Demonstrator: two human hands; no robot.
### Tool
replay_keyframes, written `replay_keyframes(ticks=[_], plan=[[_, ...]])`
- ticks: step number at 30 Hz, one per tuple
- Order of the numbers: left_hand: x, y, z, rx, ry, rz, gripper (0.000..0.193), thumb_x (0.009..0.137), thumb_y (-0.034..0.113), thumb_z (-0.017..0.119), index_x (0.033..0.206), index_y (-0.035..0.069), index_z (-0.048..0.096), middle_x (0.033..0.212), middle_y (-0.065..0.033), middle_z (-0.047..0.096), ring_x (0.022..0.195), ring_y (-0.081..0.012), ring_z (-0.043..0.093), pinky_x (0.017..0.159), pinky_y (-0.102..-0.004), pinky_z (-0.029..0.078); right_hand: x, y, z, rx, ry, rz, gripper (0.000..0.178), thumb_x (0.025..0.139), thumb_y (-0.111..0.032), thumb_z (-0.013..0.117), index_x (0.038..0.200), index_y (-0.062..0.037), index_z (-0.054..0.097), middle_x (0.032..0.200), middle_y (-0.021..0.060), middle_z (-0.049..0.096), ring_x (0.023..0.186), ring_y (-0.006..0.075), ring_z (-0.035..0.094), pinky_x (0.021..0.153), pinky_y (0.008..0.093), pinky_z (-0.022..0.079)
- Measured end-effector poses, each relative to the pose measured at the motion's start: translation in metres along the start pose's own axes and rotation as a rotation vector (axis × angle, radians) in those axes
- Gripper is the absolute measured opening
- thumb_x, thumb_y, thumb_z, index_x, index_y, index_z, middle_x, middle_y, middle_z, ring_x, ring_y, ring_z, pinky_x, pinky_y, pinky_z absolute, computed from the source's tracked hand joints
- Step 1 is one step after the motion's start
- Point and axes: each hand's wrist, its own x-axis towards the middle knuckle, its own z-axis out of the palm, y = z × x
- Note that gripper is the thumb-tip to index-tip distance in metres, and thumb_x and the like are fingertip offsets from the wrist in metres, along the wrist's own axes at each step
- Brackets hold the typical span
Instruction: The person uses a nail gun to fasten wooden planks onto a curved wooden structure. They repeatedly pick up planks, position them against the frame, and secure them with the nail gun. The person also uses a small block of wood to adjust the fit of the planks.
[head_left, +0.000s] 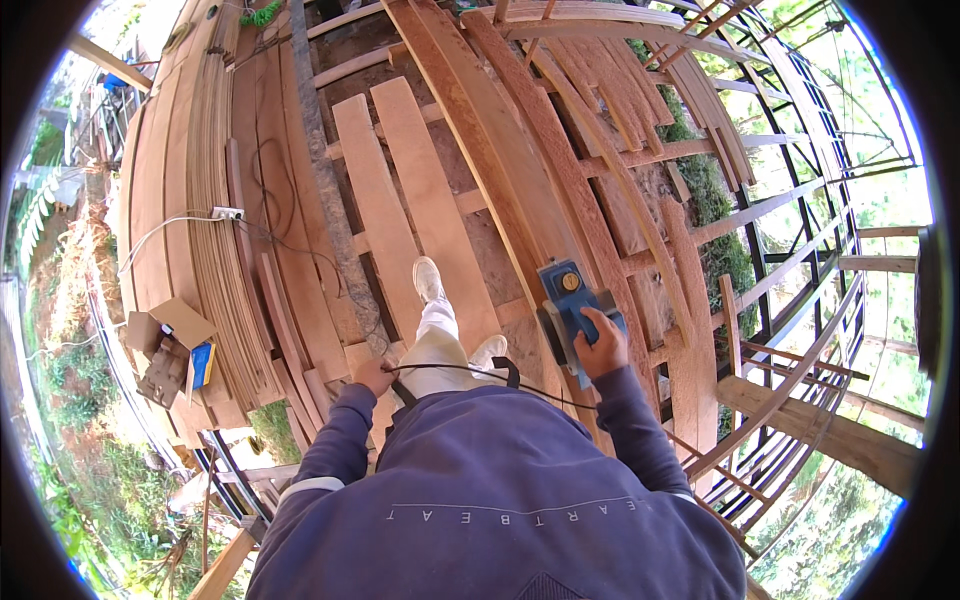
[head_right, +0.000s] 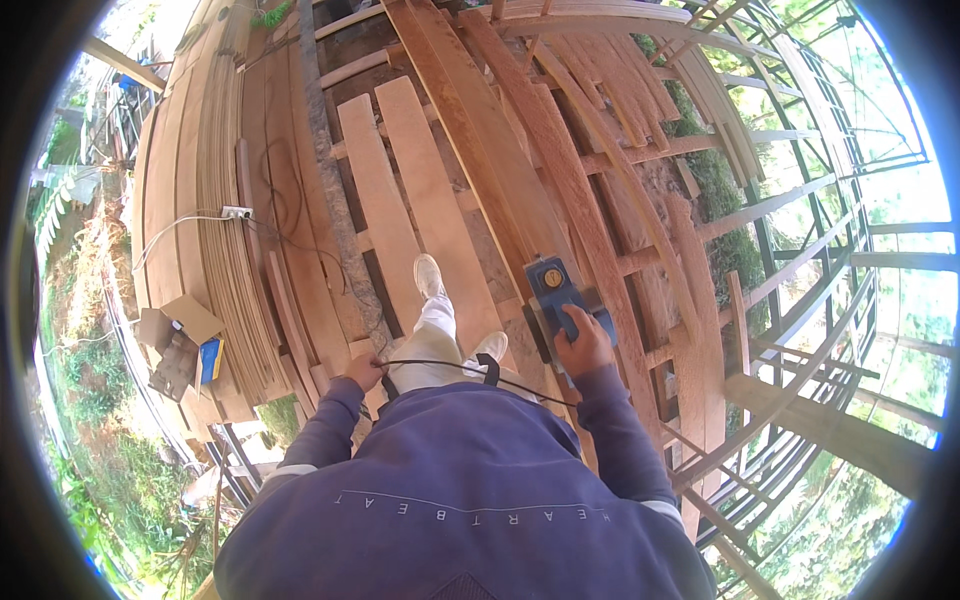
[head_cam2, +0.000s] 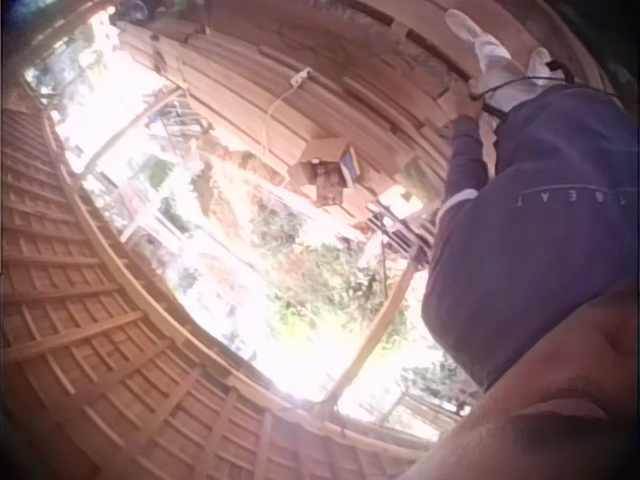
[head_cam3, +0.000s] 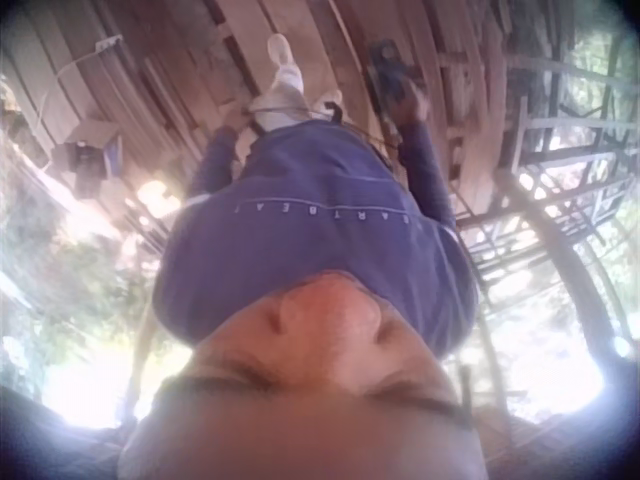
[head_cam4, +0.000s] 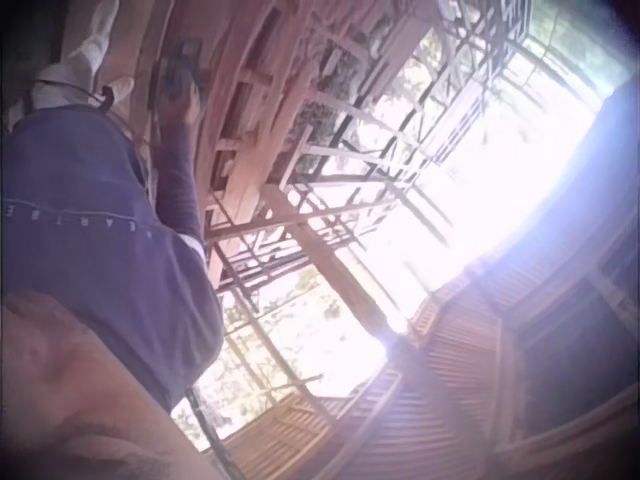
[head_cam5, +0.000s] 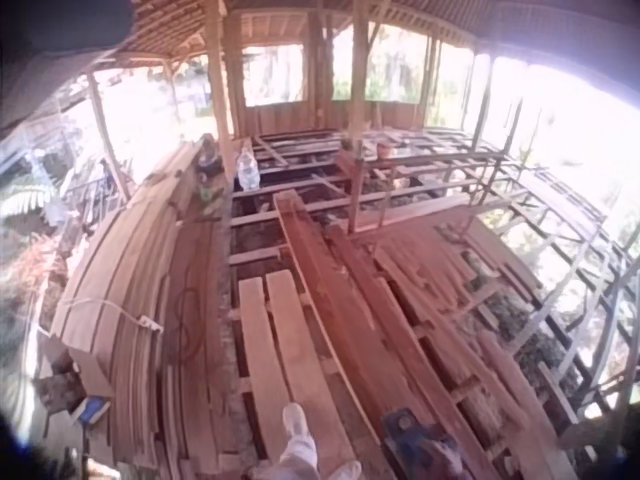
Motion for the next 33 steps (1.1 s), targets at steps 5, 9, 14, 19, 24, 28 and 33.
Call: replay_keyframes(ticks=[5,9,14,19,24,28,33], plan=[[0.028,-0.002,-0.001,-0.042,0.024,-0.08,0.038,0.084,0.038,0.071,0.089,0.001,0.069,0.083,-0.0189,0.07,0.081,-0.0328,0.068,0.073,-0.0428,0.051,0.086,-0.028,0.027,0.013,-0.011,0.029,0.039,0.077,-0.006,0.064,0.116,-0.0067,0.062,0.103,0.0212,0.067,0.095,0.0404,0.065,0.082,0.0437,0.052],[0.068,-0.005,-0.024,-0.107,0.0,-0.096,0.039,0.085,0.037,0.071,0.091,-0.002,0.068,0.082,-0.0199,0.069,0.081,-0.0339,0.067,0.073,-0.043,0.051,0.167,-0.044,0.05,0.003,-0.002,0.011,0.038,0.078,-0.007,0.064,0.116,-0.0071,0.062,0.104,0.021,0.067,0.094,0.0404,0.065,0.083,0.0439,0.052],[0.091,0.025,-0.076,-0.142,0.13,-0.082,0.037,0.084,0.034,0.07,0.088,-0.003,0.067,0.08,-0.0209,0.068,0.076,-0.0322,0.066,0.07,-0.0409,0.05,0.275,-0.046,0.091,0.004,0.031,-0.063,0.037,0.078,-0.01,0.065,0.115,-0.0087,0.063,0.104,0.0221,0.067,0.095,0.041,0.065,0.083,0.0447,0.052],[0.1,0.031,-0.101,-0.236,0.164,-0.144,0.034,0.084,0.032,0.071,0.086,-0.002,0.065,0.077,-0.0197,0.066,0.073,-0.0313,0.064,0.068,-0.0407,0.049,0.382,-0.057,0.134,-0.043,0.032,-0.051,0.037,0.078,-0.016,0.066,0.114,-0.0105,0.064,0.099,0.0232,0.068,0.095,0.0415,0.065,0.084,0.0466,0.052],[0.103,0.004,-0.104,-0.16,0.138,-0.095,0.035,0.085,0.032,0.071,0.091,-0.002,0.065,0.079,-0.0164,0.069,0.074,-0.0281,0.066,0.069,-0.0391,0.051,0.48,-0.08,0.165,-0.093,0.045,-0.049,0.037,0.078,-0.021,0.067,0.114,-0.0118,0.065,0.099,0.0234,0.069,0.095,0.0411,0.066,0.085,0.045,0.052],[0.1,0.006,-0.123,-0.291,0.136,-0.156,0.031,0.084,0.029,0.07,0.089,-0.001,0.065,0.074,-0.0145,0.067,0.069,-0.0247,0.064,0.066,-0.0377,0.05,0.51,-0.086,0.165,-0.095,0.042,-0.021,0.037,0.078,-0.023,0.068,0.113,-0.0121,0.065,0.101,0.0216,0.069,0.098,0.0395,0.066,0.086,0.0433,0.053],[0.089,-0.005,-0.112,-0.251,0.184,-0.066,0.025,0.083,0.023,0.071,0.087,-0.001,0.065,0.075,-0.0133,0.067,0.07,-0.0236,0.064,0.066,-0.0369,0.05,0.396,-0.059,0.119,-0.093,0.016,-0.07,0.035,0.079,-0.021,0.067,0.113,-0.0124,0.066,0.105,0.0193,0.069,0.099,0.0373,0.066,0.086,0.0404,0.053]])
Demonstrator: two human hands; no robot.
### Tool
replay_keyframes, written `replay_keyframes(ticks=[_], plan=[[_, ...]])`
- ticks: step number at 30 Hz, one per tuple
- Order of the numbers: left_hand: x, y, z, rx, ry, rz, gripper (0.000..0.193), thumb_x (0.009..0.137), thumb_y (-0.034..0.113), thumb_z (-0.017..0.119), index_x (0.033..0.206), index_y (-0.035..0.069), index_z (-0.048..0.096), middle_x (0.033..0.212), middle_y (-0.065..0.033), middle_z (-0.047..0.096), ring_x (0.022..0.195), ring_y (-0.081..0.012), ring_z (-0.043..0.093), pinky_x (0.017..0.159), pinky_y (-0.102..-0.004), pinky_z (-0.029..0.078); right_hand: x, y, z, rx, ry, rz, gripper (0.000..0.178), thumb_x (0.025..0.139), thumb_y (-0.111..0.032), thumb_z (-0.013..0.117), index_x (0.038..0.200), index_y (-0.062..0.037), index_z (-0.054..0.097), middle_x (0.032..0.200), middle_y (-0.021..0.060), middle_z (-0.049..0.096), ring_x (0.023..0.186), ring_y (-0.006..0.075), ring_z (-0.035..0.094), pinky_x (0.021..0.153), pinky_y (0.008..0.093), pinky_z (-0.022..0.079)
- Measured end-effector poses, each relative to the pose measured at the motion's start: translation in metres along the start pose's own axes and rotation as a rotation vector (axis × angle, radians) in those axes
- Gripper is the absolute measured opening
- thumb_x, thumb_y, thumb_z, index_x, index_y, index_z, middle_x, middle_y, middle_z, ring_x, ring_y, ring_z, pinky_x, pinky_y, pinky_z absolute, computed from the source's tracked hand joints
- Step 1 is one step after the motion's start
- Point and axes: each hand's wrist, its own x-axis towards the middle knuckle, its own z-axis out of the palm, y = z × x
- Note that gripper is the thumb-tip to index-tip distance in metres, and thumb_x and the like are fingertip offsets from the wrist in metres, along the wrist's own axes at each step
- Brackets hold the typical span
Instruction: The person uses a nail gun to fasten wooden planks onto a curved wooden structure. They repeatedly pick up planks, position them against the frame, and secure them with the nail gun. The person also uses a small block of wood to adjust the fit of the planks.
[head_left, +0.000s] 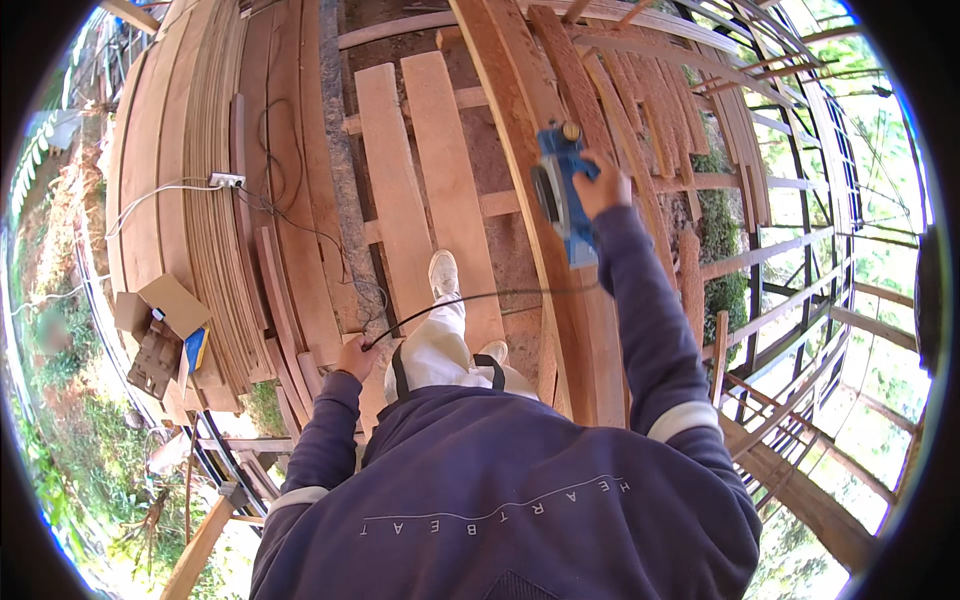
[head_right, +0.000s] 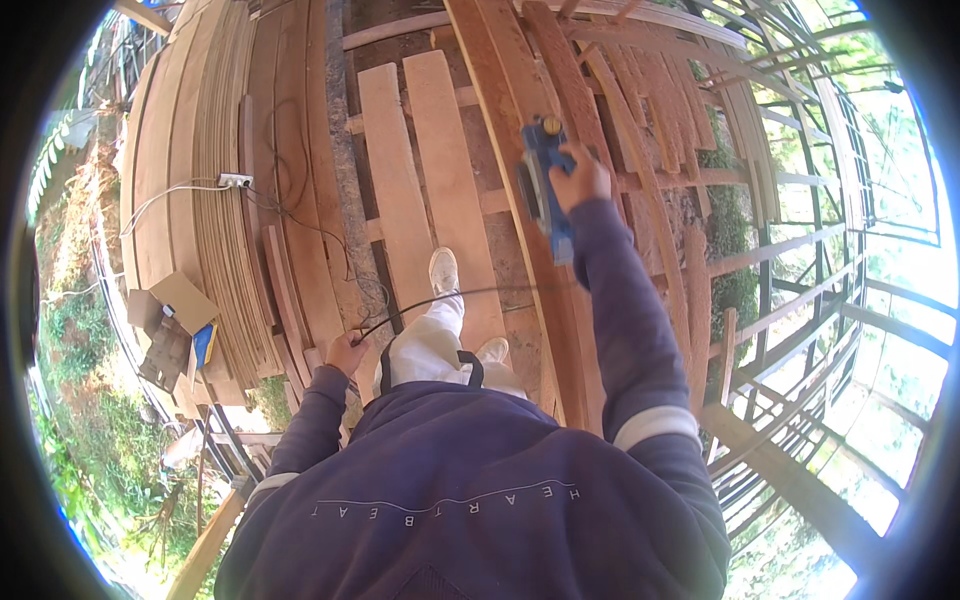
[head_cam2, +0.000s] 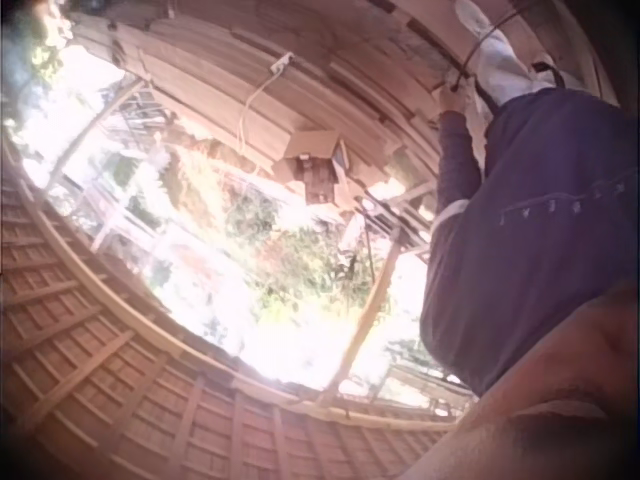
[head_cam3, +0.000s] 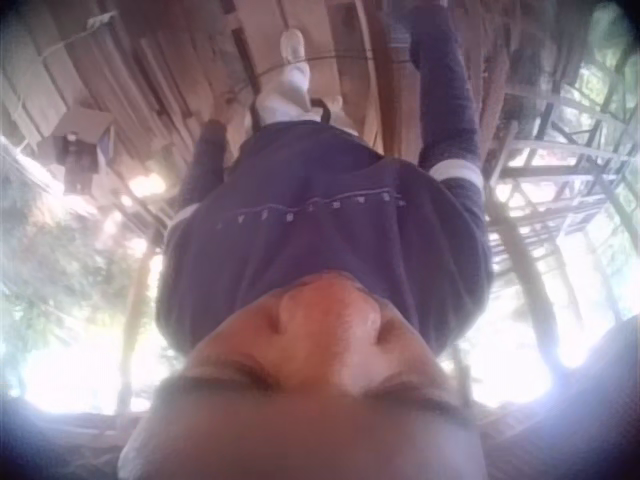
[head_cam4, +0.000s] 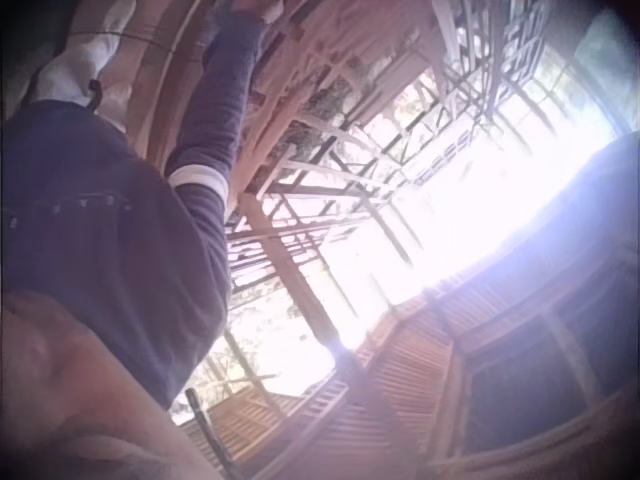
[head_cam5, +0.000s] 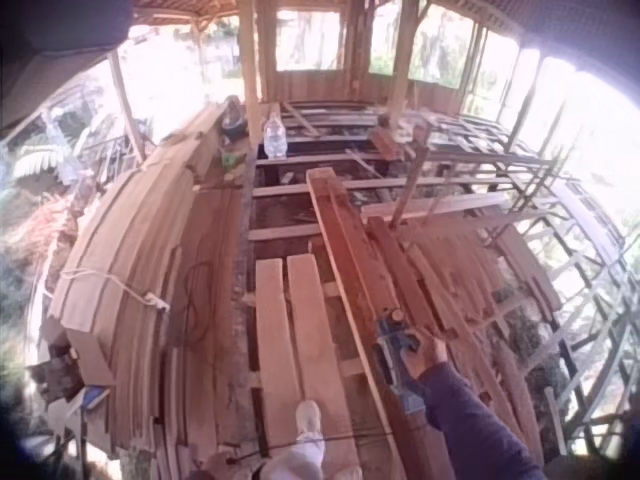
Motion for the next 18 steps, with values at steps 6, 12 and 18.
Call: replay_keyframes(ticks=[6,12,18], plan=[[-0.033,-0.016,0.046,0.014,-0.053,0.108,0.021,0.08,0.019,0.073,0.088,0.002,0.065,0.08,-0.0139,0.069,0.076,-0.0258,0.068,0.069,-0.0372,0.052,-0.273,0.027,-0.083,0.17,-0.036,0.097,0.036,0.078,-0.008,0.066,0.114,-0.0028,0.066,0.109,0.0187,0.069,0.102,0.0344,0.067,0.089,0.0381,0.052],[-0.077,0.034,0.091,0.124,-0.245,0.196,0.017,0.074,0.008,0.07,0.09,0.005,0.066,0.081,-0.0136,0.07,0.079,-0.0246,0.07,0.068,-0.0367,0.054,-0.492,0.037,-0.148,0.003,-0.098,0.317,0.039,0.077,-0.006,0.063,0.115,-0.0034,0.067,0.101,0.0195,0.069,0.093,0.0349,0.067,0.084,0.04,0.053],[-0.076,0.027,0.106,0.072,-0.214,0.256,0.016,0.075,0.007,0.07,0.09,0.005,0.065,0.079,-0.0133,0.069,0.077,-0.0233,0.069,0.067,-0.0343,0.053,-0.492,0.043,-0.151,0.065,-0.122,0.332,0.042,0.073,-0.007,0.062,0.114,-0.0056,0.067,0.092,0.0196,0.066,0.085,0.0376,0.065,0.076,0.0429,0.053]])
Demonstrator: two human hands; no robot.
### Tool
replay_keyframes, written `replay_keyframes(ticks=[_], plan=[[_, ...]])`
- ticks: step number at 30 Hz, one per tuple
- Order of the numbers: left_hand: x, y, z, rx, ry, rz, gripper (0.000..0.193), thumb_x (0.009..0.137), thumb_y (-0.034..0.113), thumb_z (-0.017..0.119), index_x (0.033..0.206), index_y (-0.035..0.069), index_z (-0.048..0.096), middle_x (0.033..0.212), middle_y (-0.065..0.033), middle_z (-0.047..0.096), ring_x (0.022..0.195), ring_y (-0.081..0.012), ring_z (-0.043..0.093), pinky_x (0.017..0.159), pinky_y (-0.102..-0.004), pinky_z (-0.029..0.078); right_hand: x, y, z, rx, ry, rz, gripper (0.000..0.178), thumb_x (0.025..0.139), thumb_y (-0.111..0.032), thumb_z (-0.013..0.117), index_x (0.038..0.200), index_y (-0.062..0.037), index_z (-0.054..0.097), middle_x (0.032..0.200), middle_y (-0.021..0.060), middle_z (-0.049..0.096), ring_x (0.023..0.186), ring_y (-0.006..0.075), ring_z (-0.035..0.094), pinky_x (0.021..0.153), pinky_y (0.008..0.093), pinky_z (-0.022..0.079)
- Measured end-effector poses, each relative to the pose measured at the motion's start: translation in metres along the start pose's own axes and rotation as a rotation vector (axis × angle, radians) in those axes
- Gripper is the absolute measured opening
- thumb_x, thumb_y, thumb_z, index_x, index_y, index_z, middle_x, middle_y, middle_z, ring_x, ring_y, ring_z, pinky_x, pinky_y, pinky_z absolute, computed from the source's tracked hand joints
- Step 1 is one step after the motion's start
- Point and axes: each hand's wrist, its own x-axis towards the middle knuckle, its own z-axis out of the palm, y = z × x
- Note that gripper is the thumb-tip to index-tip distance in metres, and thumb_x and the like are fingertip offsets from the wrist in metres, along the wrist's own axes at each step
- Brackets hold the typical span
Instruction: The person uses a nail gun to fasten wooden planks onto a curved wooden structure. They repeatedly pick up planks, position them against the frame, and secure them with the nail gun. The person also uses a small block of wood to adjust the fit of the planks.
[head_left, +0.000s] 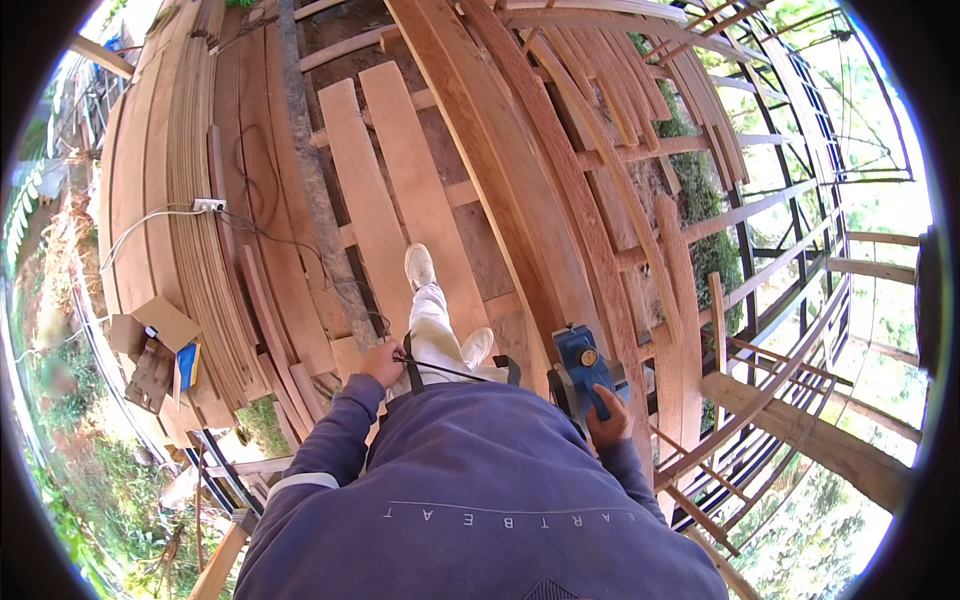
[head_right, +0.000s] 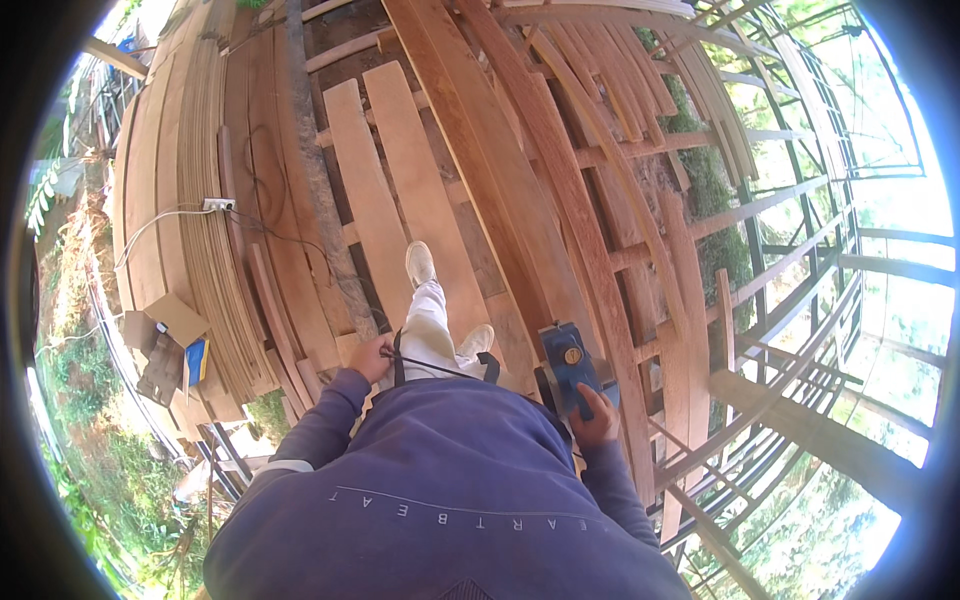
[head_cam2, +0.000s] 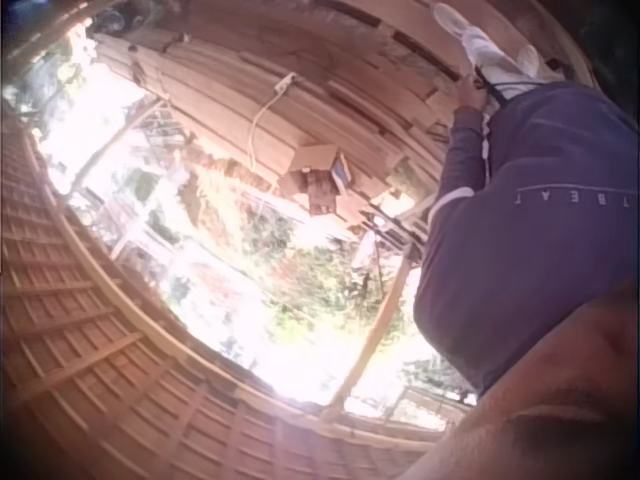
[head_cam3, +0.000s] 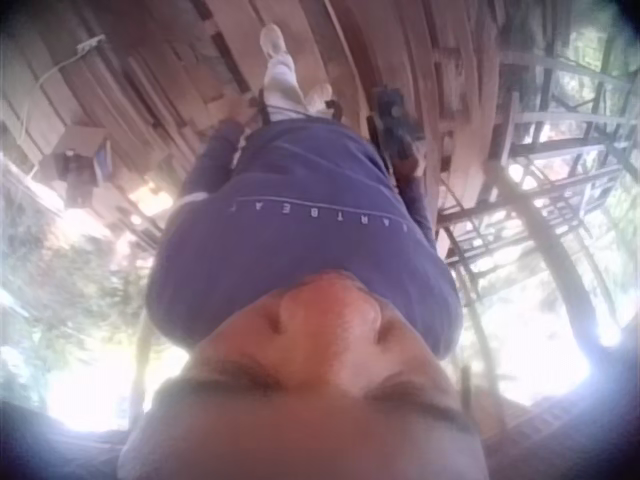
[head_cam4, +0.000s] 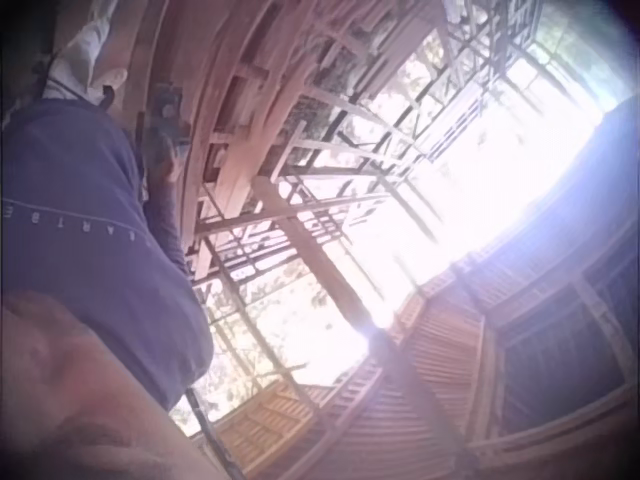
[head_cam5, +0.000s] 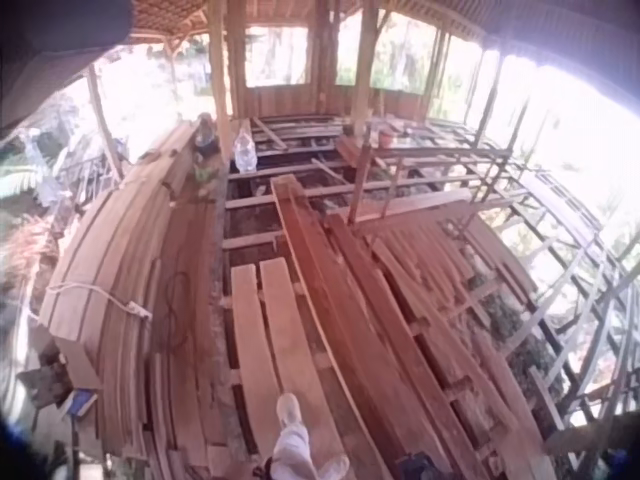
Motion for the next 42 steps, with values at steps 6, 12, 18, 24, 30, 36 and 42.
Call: replay_keyframes(ticks=[6,12,18,24,30,36,42], plan=[[0.012,-0.013,-0.02,-0.086,0.053,-0.098,0.016,0.081,0.012,0.072,0.091,0.003,0.063,0.085,-0.0117,0.07,0.082,-0.0225,0.069,0.073,-0.0348,0.053,0.109,-0.057,0.014,0.02,-0.009,-0.136,0.04,0.075,-0.006,0.061,0.114,-0.0034,0.066,0.101,0.0214,0.068,0.094,0.038,0.066,0.083,0.042,0.052],[0.017,-0.017,-0.043,0.031,0.155,-0.206,0.024,0.084,0.022,0.072,0.093,0.001,0.065,0.086,-0.0168,0.07,0.085,-0.0301,0.068,0.076,-0.0394,0.052,0.24,-0.101,0.057,-0.003,0.054,-0.269,0.041,0.075,-0.01,0.065,0.116,-0.0059,0.066,0.107,0.0202,0.068,0.098,0.0384,0.065,0.088,0.0426,0.052],[0.033,-0.005,-0.074,-0.035,0.169,-0.314,0.027,0.085,0.025,0.069,0.093,-0.001,0.065,0.085,-0.0205,0.069,0.083,-0.0329,0.067,0.074,-0.0403,0.05,0.401,-0.188,0.1,0.053,0.063,-0.28,0.037,0.076,-0.013,0.066,0.112,-0.0056,0.068,0.11,0.0211,0.068,0.103,0.0366,0.065,0.09,0.0403,0.051],[0.042,0.004,-0.098,-0.166,0.285,-0.333,0.025,0.087,0.025,0.067,0.089,0.0,0.064,0.076,-0.0172,0.066,0.07,-0.0304,0.065,0.067,-0.0389,0.049,0.561,-0.256,0.14,-0.017,0.136,-0.326,0.035,0.076,-0.019,0.067,0.109,-0.008,0.07,0.112,0.0191,0.068,0.105,0.0355,0.065,0.093,0.0396,0.051],[0.039,0.005,-0.118,-0.114,0.322,-0.265,0.02,0.087,0.02,0.068,0.088,0.001,0.064,0.071,-0.0113,0.065,0.064,-0.019,0.061,0.062,-0.0352,0.048,0.635,-0.275,0.153,0.02,0.091,-0.285,0.037,0.076,-0.022,0.067,0.11,-0.0089,0.07,0.113,0.0183,0.068,0.104,0.0353,0.065,0.093,0.0394,0.051],[0.029,-0.055,-0.093,-0.115,0.341,-0.29,0.02,0.084,0.02,0.07,0.09,0.002,0.066,0.072,-0.0118,0.066,0.065,-0.021,0.064,0.063,-0.035,0.05,0.477,-0.205,0.089,0.088,0.103,-0.379,0.035,0.076,-0.016,0.067,0.11,-0.0089,0.069,0.111,0.0154,0.07,0.101,0.0325,0.067,0.089,0.0378,0.053],[0.014,-0.031,-0.059,0.0,0.263,-0.124,0.014,0.08,0.013,0.072,0.088,0.004,0.065,0.074,-0.0118,0.067,0.069,-0.0224,0.065,0.064,-0.0358,0.05,0.217,-0.097,0.014,0.108,0.041,-0.211,0.039,0.078,-0.007,0.064,0.117,-0.0044,0.067,0.111,0.0172,0.069,0.106,0.0289,0.067,0.092,0.0353,0.051]])
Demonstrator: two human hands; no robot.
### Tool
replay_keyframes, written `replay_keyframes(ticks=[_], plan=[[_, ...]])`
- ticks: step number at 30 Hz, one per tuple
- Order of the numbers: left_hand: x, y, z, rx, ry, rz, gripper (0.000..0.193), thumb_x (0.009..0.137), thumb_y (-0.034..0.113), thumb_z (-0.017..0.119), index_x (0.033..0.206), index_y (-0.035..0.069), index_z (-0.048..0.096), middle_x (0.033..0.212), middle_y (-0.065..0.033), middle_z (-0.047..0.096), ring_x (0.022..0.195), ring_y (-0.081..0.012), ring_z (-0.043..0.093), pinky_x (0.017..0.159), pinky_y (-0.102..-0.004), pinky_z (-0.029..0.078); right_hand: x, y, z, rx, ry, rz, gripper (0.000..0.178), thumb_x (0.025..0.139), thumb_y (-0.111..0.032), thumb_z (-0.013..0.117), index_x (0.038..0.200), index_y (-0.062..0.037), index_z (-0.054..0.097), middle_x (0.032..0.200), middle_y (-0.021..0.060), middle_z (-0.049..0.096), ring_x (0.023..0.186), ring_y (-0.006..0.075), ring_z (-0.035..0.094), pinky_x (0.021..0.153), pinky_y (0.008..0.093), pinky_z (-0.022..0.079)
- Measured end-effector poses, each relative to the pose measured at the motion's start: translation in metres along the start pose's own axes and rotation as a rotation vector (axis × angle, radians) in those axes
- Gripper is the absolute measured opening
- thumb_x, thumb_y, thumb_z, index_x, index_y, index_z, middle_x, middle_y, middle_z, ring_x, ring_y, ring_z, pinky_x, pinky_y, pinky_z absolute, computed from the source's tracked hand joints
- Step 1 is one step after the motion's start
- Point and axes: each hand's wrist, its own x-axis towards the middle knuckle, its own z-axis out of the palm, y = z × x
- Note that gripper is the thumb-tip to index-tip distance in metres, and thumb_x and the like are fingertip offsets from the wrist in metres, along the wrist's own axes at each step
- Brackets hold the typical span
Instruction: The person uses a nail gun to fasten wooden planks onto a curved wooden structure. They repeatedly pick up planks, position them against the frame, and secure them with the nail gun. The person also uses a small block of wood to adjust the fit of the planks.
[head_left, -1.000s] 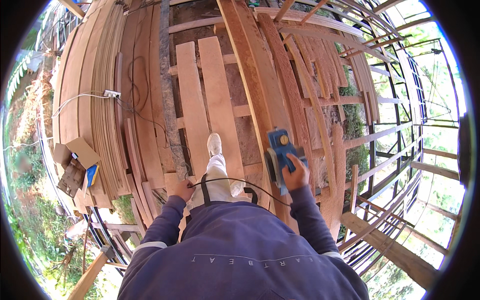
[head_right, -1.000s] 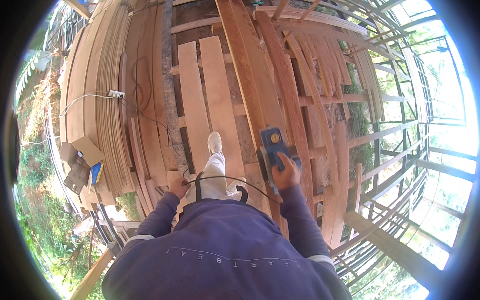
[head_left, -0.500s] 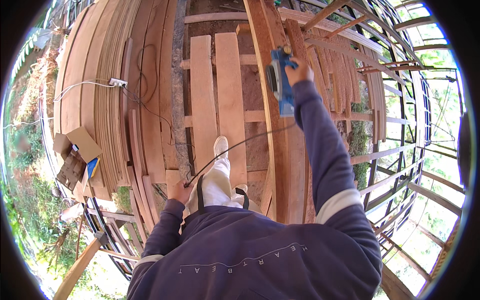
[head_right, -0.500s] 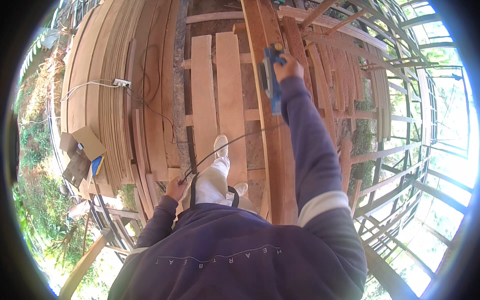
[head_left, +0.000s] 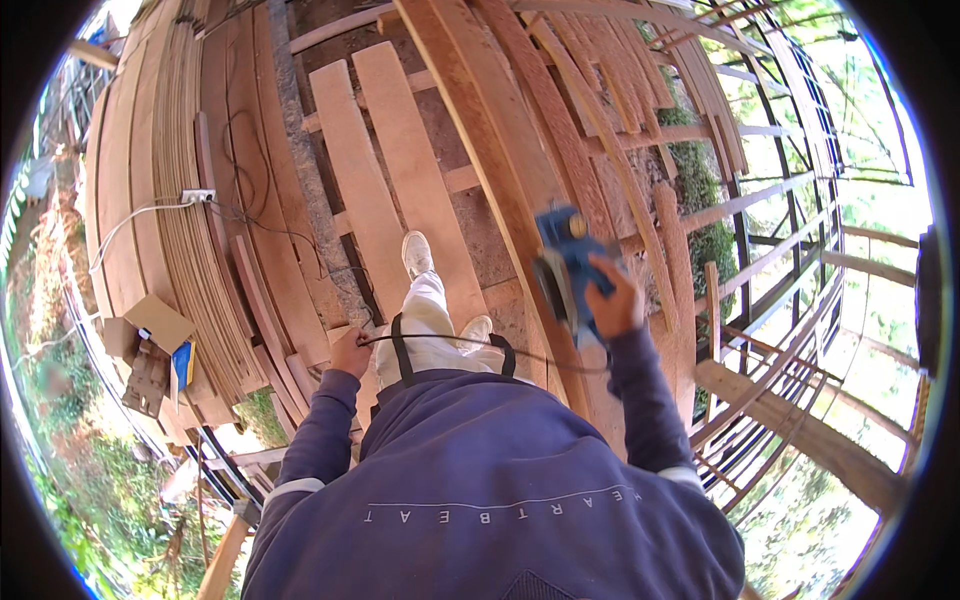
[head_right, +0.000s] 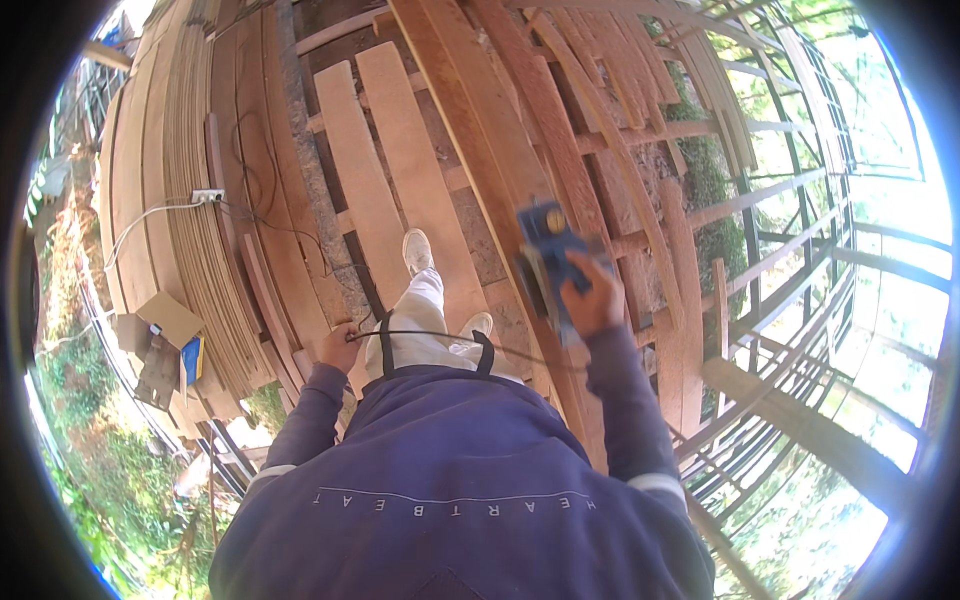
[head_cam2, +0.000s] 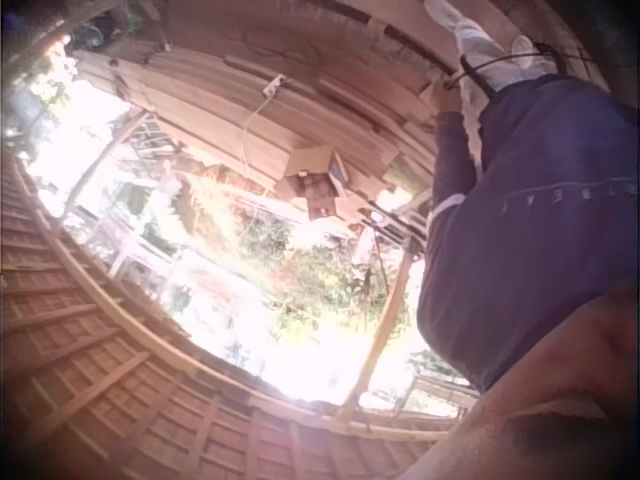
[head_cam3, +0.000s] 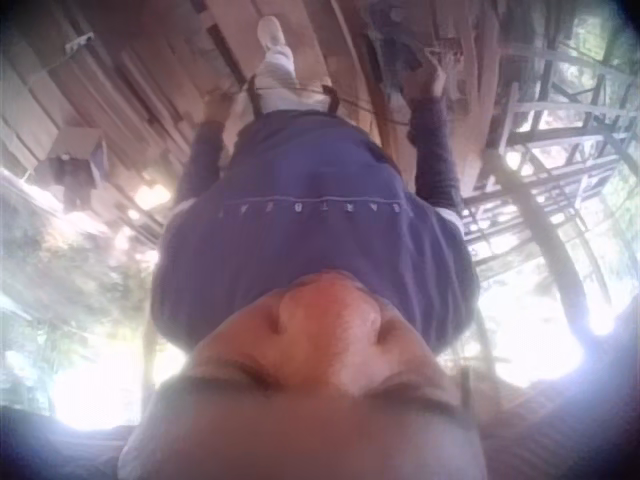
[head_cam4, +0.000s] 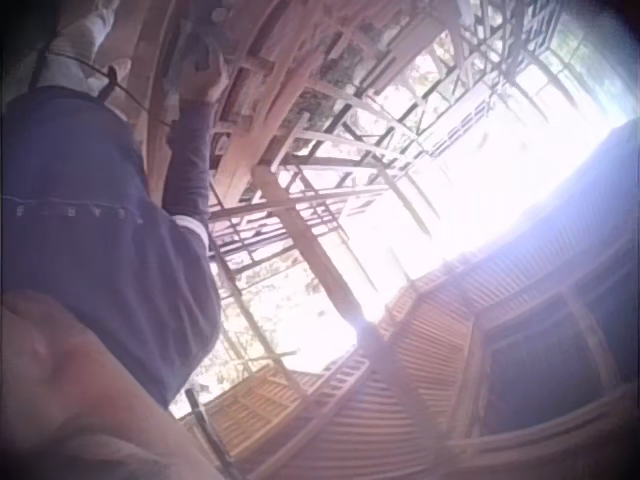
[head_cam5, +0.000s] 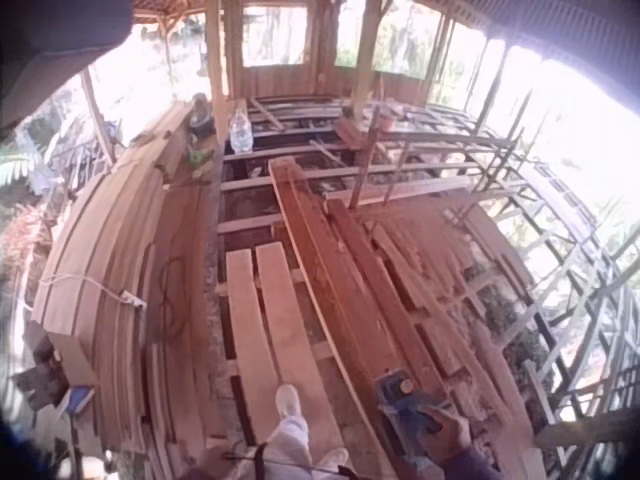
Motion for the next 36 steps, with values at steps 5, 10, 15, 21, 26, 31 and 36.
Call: replay_keyframes(ticks=[5,10,15,21,26,31,36], plan=[[-0.033,0.064,0.028,-0.031,-0.287,0.122,0.018,0.075,0.006,0.072,0.091,0.006,0.064,0.08,-0.01,0.069,0.077,-0.0237,0.067,0.069,-0.0337,0.052,-0.201,0.042,-0.041,-0.141,-0.01,0.114,0.04,0.075,-0.004,0.062,0.115,-0.0032,0.068,0.098,0.0199,0.069,0.091,0.0335,0.069,0.082,0.0381,0.053],[-0.063,0.098,0.061,0.103,-0.413,0.251,0.019,0.076,0.013,0.074,0.09,0.006,0.064,0.076,-0.0099,0.066,0.074,-0.0243,0.065,0.068,-0.036,0.051,-0.304,0.057,-0.058,-0.152,-0.047,0.268,0.041,0.073,-0.004,0.062,0.113,-0.0063,0.069,0.089,0.0191,0.066,0.078,0.035,0.065,0.071,0.0403,0.053],[-0.066,0.101,0.067,0.048,-0.368,0.254,0.015,0.078,0.01,0.071,0.09,0.006,0.064,0.076,-0.0102,0.066,0.072,-0.0238,0.065,0.067,-0.0354,0.05,-0.28,0.049,-0.055,-0.114,-0.05,0.202,0.041,0.073,-0.005,0.062,0.113,-0.0054,0.068,0.089,0.0195,0.066,0.078,0.0369,0.065,0.071,0.0415,0.053],[-0.049,0.089,0.044,-0.113,-0.209,0.145,0.01,0.079,0.003,0.068,0.088,0.004,0.064,0.074,-0.0097,0.066,0.069,-0.0203,0.064,0.066,-0.0335,0.05,-0.179,0.028,-0.025,-0.081,-0.032,0.121,0.041,0.072,-0.006,0.062,0.113,-0.0046,0.067,0.091,0.0199,0.067,0.082,0.0377,0.066,0.075,0.0424,0.053],[-0.015,0.054,0.035,-0.145,-0.086,0.116,0.011,0.079,0.006,0.069,0.088,0.003,0.064,0.074,-0.0104,0.065,0.069,-0.0192,0.063,0.066,-0.0332,0.05,-0.082,0.019,0.009,-0.1,0.008,-0.009,0.042,0.073,-0.007,0.064,0.115,-0.0065,0.067,0.094,0.0211,0.068,0.087,0.0389,0.066,0.078,0.0433,0.053],[0.037,0.069,0.007,-0.167,-0.064,-0.065,0.017,0.079,0.012,0.071,0.09,0.002,0.064,0.077,-0.013,0.067,0.072,-0.023,0.064,0.068,-0.0354,0.051,0.036,-0.006,0.046,-0.081,0.051,-0.047,0.04,0.074,-0.008,0.065,0.113,-0.0053,0.068,0.099,0.0218,0.069,0.09,0.0386,0.066,0.08,0.0429,0.053],[0.096,0.067,-0.035,-0.098,0.046,-0.049,0.022,0.081,0.02,0.071,0.092,0.002,0.065,0.079,-0.015,0.068,0.075,-0.0268,0.067,0.07,-0.0379,0.052,0.161,-0.031,0.086,-0.051,0.044,-0.071,0.038,0.075,-0.01,0.066,0.112,-0.0045,0.068,0.103,0.0208,0.069,0.095,0.0367,0.067,0.084,0.0412,0.053]])
